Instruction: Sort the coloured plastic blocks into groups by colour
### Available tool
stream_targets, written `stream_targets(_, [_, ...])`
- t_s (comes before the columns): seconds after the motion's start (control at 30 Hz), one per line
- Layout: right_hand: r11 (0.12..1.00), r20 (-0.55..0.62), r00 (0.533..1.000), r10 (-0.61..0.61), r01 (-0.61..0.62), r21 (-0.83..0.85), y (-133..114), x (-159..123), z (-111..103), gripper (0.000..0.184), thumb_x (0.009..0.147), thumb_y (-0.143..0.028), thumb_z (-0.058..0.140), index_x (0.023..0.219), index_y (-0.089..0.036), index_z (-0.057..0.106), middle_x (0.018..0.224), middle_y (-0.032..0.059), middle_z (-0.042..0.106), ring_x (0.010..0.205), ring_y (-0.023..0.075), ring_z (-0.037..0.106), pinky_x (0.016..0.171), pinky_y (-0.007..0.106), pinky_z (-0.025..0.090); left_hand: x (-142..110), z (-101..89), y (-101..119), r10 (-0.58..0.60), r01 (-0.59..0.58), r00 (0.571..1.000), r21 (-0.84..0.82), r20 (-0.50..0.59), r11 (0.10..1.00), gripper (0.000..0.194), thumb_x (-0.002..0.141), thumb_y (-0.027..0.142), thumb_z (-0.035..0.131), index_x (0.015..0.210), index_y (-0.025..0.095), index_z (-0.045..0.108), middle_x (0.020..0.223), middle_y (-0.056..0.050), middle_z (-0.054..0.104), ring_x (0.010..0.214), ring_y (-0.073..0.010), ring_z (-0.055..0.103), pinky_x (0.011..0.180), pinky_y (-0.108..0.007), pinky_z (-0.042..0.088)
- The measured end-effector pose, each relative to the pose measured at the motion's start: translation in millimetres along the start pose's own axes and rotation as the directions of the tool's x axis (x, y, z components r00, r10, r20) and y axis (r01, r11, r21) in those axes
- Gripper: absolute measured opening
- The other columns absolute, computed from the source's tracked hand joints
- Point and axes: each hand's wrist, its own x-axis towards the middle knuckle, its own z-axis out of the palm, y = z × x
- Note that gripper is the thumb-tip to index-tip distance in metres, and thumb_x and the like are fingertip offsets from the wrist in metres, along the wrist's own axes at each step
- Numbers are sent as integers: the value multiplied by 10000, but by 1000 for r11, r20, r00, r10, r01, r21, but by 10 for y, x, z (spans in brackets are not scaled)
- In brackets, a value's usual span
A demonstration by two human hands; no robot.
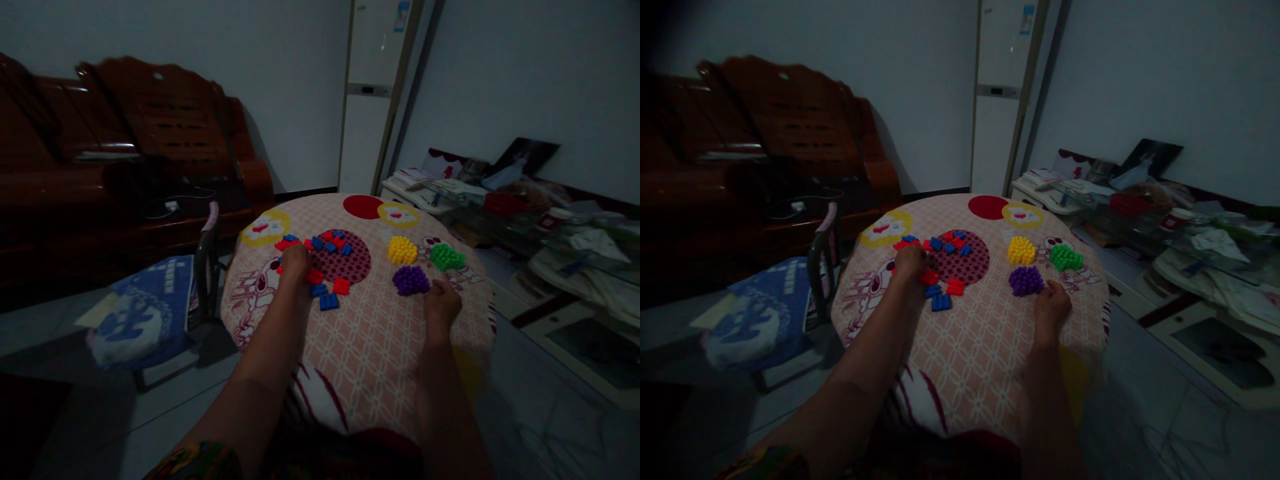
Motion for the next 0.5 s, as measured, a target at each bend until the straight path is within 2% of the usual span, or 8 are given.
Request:
stream_targets(0.13, [999,-17,999,36,-36,18,-42,-7,-11,471,742,-256,422,1002,-84,775,957,196,752,908,306,683,878,410,491,16,-10,26,13,-20,995,-76,-98,997,298,857,131,556,1100,81,721,1097,-169,734,1055,-262,670,925,-348,501])
stream_targets(0.23, [997,-55,997,56,-52,65,-61,-16,-25,461,747,-279,438,1014,-106,772,948,175,758,887,298,686,871,406,500,-55,-12,237,139,-175,979,-254,-152,951,331,843,120,580,1144,134,716,1100,-96,751,1030,-206,679,928,-297,505])
stream_targets(0.3, [995,-66,996,61,-55,84,-65,-19,-33,456,750,-289,442,1017,-120,770,939,158,761,878,291,687,867,401,505,-183,15,482,269,-316,948,-423,-168,850,306,821,144,635,1113,152,725,1069,-67,760,976,-188,689,899,-281,521])
stream_targets(0.4, [995,-78,995,59,-52,81,-66,-15,-36,444,745,-285,443,997,-121,770,948,159,760,897,293,687,880,401,502,-486,83,939,476,-463,869,-563,-135,685,228,802,175,682,1022,161,742,966,-47,763,871,-173,691,833,-270,534])
stream_targets(0.5, [994,-81,993,81,-74,81,-68,2,-28,445,737,-278,442,998,-125,768,958,156,759,910,292,688,890,402,501,-803,158,1370,667,-610,732,-569,-137,552,199,833,179,659,1012,169,745,1003,-56,745,895,-167,679,855,-263,521])
